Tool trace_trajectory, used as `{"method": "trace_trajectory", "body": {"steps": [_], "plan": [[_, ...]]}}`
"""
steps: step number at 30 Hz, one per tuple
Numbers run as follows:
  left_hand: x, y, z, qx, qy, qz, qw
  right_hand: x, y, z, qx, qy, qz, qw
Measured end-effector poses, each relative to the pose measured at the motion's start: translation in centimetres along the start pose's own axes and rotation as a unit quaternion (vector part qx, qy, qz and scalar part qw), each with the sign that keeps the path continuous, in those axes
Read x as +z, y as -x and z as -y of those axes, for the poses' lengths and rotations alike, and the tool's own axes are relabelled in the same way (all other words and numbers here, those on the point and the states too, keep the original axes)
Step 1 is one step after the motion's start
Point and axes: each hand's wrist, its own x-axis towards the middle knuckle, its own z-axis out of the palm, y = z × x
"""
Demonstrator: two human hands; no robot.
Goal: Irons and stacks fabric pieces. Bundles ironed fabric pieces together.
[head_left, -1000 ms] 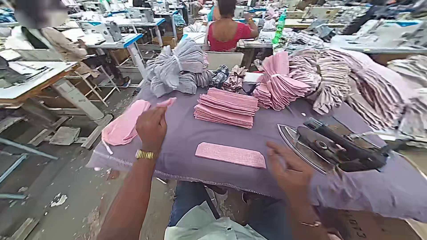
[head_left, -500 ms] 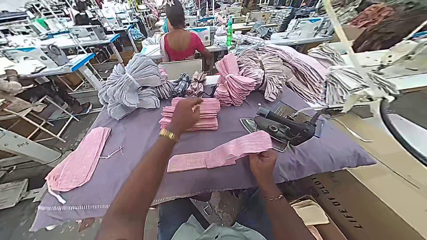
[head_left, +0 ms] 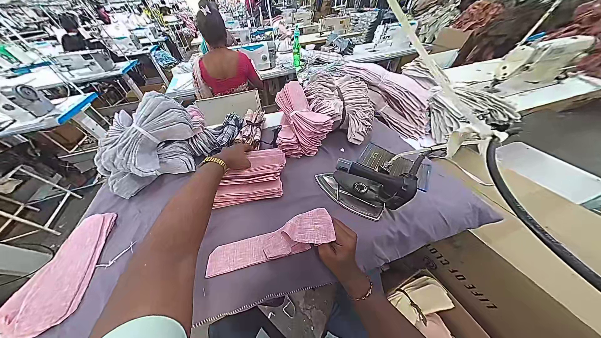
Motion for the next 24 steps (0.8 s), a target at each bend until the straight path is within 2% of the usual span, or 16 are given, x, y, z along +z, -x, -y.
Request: {"method": "trace_trajectory", "body": {"steps": [6, 11, 14, 18, 22, 24], "plan": [[-0.8, 0.7, -0.6, 0.009, -0.038, -0.019, 0.999, 0.0, -0.1, 0.3, 0.004, 0.012, 0.004, 1.000], [-2.0, 2.6, -0.8, 0.106, -0.057, -0.027, 0.992, 0.1, 0.0, 0.2, 0.000, 0.020, 0.000, 1.000], [-2.3, 4.6, -1.4, 0.116, -0.074, -0.048, 0.989, 0.2, 0.0, 0.2, -0.005, 0.022, 0.000, 1.000], [-1.5, 8.5, -2.4, 0.112, -0.100, -0.148, 0.978, 0.1, -0.2, 0.6, -0.002, 0.029, 0.005, 1.000], [0.7, 11.9, -2.5, 0.154, -0.111, -0.284, 0.940, 0.2, -0.1, 0.6, -0.011, 0.036, 0.013, 0.999], [1.7, 13.4, -2.8, 0.170, -0.106, -0.321, 0.926, 0.2, -0.1, 0.6, -0.013, 0.037, 0.015, 0.999]]}}
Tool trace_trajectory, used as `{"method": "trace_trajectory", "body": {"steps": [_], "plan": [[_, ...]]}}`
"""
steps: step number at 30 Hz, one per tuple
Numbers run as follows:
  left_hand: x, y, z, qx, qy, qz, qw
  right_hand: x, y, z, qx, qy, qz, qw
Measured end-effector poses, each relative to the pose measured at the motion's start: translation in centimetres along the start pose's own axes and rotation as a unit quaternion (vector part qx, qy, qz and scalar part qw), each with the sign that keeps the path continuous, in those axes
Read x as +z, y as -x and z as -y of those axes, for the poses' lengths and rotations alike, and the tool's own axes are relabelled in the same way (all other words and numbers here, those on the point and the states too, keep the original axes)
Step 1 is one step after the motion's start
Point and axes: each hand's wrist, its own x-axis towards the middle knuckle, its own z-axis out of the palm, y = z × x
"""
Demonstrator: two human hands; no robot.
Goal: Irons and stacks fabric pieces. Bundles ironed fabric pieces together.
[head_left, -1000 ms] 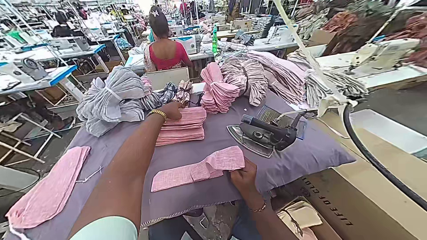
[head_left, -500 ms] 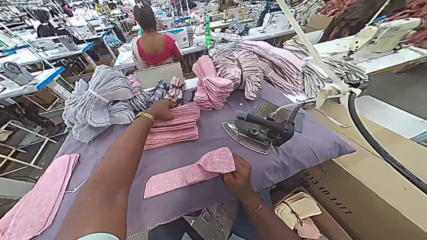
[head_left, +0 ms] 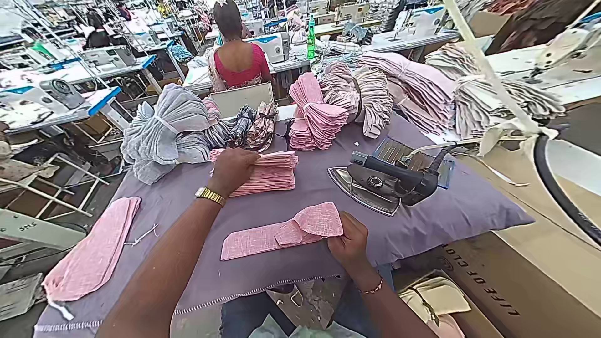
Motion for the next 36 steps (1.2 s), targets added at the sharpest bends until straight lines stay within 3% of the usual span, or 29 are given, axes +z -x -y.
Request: {"method": "trace_trajectory", "body": {"steps": [2, 6, 11, 15, 21, 28, 36], "plan": [[0.3, 1.4, -1.0, 0.011, -0.003, -0.001, 1.000, 0.0, 0.0, 0.1, 0.000, 0.000, 0.003, 1.000], [0.3, 2.8, -2.3, 0.010, -0.006, 0.100, 0.995, 0.0, 0.1, 0.2, -0.002, 0.005, 0.009, 1.000], [-0.6, 0.6, 0.0, -0.041, 0.137, 0.145, 0.979, 0.1, 0.1, 0.3, -0.002, 0.006, 0.012, 1.000], [-0.5, -3.7, 2.7, -0.056, 0.169, 0.288, 0.941, 0.0, 0.2, 0.2, -0.005, 0.007, 0.007, 1.000], [-0.8, -7.8, 2.4, -0.126, 0.180, 0.447, 0.867, 0.0, 0.4, 0.0, -0.009, -0.001, -0.003, 1.000], [0.9, -8.3, 2.5, -0.121, 0.138, 0.473, 0.862, 0.0, 0.2, 0.0, -0.009, 0.004, 0.002, 1.000], [1.8, -8.0, 2.4, -0.129, 0.167, 0.479, 0.852, 0.0, 0.1, 0.2, -0.006, 0.003, 0.001, 1.000]]}}
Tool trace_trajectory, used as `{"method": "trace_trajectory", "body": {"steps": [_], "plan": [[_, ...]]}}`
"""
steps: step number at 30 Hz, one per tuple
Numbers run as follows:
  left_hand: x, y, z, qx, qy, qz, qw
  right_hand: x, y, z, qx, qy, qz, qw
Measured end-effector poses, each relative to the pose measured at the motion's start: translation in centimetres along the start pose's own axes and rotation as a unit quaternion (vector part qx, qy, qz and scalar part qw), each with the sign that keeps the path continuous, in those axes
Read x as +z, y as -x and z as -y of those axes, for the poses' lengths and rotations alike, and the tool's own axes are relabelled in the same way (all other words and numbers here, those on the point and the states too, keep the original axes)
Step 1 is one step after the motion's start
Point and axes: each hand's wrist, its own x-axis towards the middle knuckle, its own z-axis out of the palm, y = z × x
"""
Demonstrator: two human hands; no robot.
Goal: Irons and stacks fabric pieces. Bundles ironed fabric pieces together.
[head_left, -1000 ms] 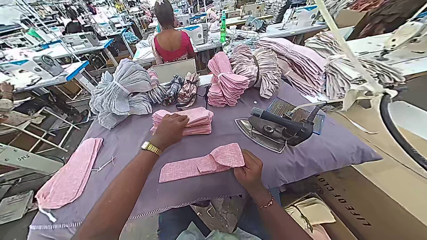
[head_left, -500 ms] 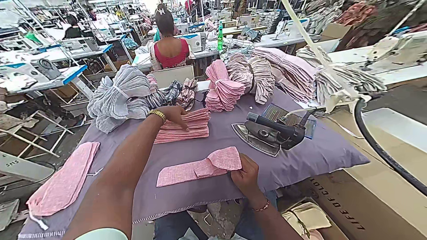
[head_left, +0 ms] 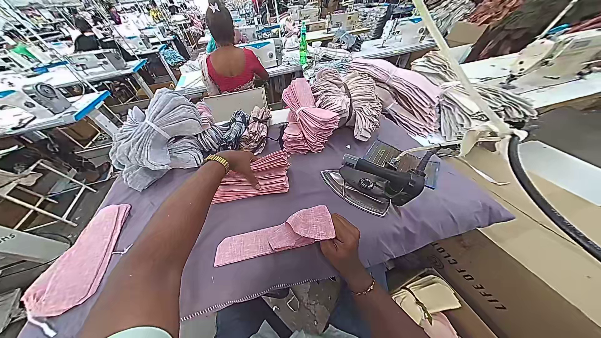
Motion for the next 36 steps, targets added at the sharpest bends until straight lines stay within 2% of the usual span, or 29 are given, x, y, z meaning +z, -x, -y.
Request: {"method": "trace_trajectory", "body": {"steps": [5, 9, 13, 18, 22, 27, 32, 36], "plan": [[0.1, -0.3, 0.2, 0.023, -0.028, 0.001, 0.999, 0.0, 0.1, -0.1, -0.002, 0.007, -0.001, 1.000], [0.4, 0.6, -0.4, 0.008, -0.050, -0.023, 0.998, 0.1, 0.0, 0.0, -0.003, 0.009, -0.001, 1.000], [1.5, 2.0, -0.6, 0.057, -0.057, -0.109, 0.991, 0.0, 0.0, 0.0, -0.005, 0.013, -0.003, 1.000], [3.9, 5.0, -1.9, 0.023, -0.145, -0.228, 0.963, -0.1, 0.1, 0.1, -0.005, 0.011, 0.004, 1.000], [7.2, 5.2, -2.2, 0.003, -0.148, -0.213, 0.966, 0.0, 0.0, 0.1, -0.009, 0.015, 0.007, 1.000], [6.7, 5.9, -2.6, -0.007, -0.153, -0.236, 0.960, -0.1, 0.0, 0.1, -0.011, 0.014, 0.010, 1.000], [8.2, 5.6, -3.7, -0.041, -0.166, -0.203, 0.964, -0.1, 0.0, 0.1, -0.008, 0.018, 0.007, 1.000], [9.8, 6.9, -5.1, -0.080, -0.155, -0.228, 0.958, -0.2, 0.1, 0.1, -0.011, 0.010, 0.010, 1.000]]}}
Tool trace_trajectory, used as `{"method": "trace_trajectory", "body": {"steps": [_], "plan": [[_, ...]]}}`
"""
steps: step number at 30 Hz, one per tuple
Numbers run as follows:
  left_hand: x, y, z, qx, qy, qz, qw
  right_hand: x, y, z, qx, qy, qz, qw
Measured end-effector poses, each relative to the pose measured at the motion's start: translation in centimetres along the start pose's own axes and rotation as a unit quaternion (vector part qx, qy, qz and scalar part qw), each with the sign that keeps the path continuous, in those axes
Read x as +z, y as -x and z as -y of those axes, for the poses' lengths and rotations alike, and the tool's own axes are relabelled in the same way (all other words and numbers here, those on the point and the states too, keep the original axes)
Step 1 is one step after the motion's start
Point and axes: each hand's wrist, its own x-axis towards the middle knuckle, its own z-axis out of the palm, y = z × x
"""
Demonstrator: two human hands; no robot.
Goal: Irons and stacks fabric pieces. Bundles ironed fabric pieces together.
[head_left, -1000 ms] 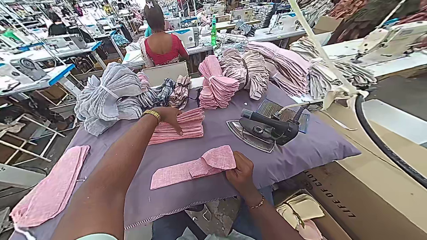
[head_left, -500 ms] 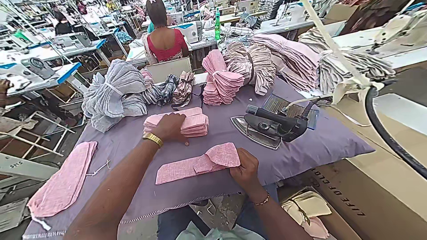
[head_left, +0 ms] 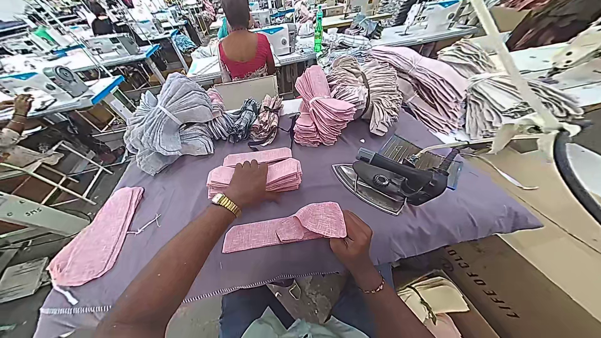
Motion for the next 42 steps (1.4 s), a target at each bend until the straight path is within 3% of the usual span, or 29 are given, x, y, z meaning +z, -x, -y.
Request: {"method": "trace_trajectory", "body": {"steps": [3, 10, 15, 23, 28, 32, 36, 39, 42], "plan": [[0.7, 0.4, -0.3, -0.007, -0.001, -0.025, 1.000, 0.1, 0.0, 0.0, 0.001, -0.005, -0.006, 1.000], [0.7, -1.9, 1.4, 0.059, -0.036, -0.035, 0.997, 0.0, 0.0, 0.0, 0.001, -0.017, -0.002, 1.000], [2.4, -1.9, 0.9, 0.047, -0.008, -0.090, 0.995, 0.2, 0.0, -0.1, 0.007, -0.012, -0.010, 1.000], [1.9, -0.5, 0.7, 0.022, 0.023, -0.109, 0.993, 0.1, 0.1, -0.2, 0.006, -0.016, -0.020, 1.000], [0.7, 3.8, -0.9, -0.006, 0.040, -0.194, 0.980, -0.2, 0.1, -0.2, 0.013, -0.031, -0.025, 0.999], [2.2, 10.8, -3.0, 0.031, 0.168, -0.315, 0.934, -0.3, 0.2, -0.3, 0.016, -0.055, -0.027, 0.998], [6.1, 17.2, -6.6, 0.085, 0.431, -0.331, 0.835, -0.1, 0.2, -0.1, 0.047, -0.091, -0.058, 0.993], [7.5, 19.8, -9.6, 0.121, 0.519, -0.322, 0.782, -0.5, -0.9, 0.4, 0.152, -0.133, -0.057, 0.978], [6.6, 21.3, -11.6, 0.134, 0.539, -0.327, 0.764, -1.8, -2.3, 2.9, 0.251, -0.230, 0.009, 0.940]]}}
